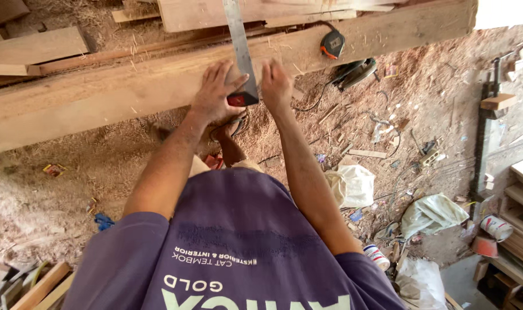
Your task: The person marks straight lines on wooden boards using a try square and a pencil. They pick up boards from a pile, hold the square against the wood, draw marking lines, and move between boards on the sawdust-covered floor of the workshop.
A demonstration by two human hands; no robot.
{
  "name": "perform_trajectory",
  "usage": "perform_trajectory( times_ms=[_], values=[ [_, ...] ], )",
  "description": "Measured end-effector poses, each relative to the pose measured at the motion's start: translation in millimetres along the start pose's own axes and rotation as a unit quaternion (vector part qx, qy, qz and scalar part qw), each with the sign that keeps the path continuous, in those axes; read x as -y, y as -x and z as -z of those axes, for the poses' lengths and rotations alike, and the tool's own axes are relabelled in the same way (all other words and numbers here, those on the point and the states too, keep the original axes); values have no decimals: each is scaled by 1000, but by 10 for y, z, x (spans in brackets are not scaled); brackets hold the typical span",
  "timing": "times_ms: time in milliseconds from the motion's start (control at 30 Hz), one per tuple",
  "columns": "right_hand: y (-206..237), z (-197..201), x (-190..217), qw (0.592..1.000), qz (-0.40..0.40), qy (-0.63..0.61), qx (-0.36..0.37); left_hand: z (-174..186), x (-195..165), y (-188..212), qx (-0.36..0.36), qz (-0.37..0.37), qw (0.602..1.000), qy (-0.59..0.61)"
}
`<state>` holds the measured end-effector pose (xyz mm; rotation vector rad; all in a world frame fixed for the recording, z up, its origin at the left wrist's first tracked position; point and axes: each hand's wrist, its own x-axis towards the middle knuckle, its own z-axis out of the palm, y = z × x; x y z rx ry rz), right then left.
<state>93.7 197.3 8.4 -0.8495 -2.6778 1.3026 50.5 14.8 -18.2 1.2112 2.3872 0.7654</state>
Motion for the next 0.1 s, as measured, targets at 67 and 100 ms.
perform_trajectory(
  times_ms=[67, 100],
  values=[
    [263, 54, -162, 999, -29, 4, -14, -3, -23, 12, 39, 19, 999, -18],
    [432, 95, -262, 999, -39, 3, -20, -56, -280, -311, 34, 22, 999, -15]
  ],
)
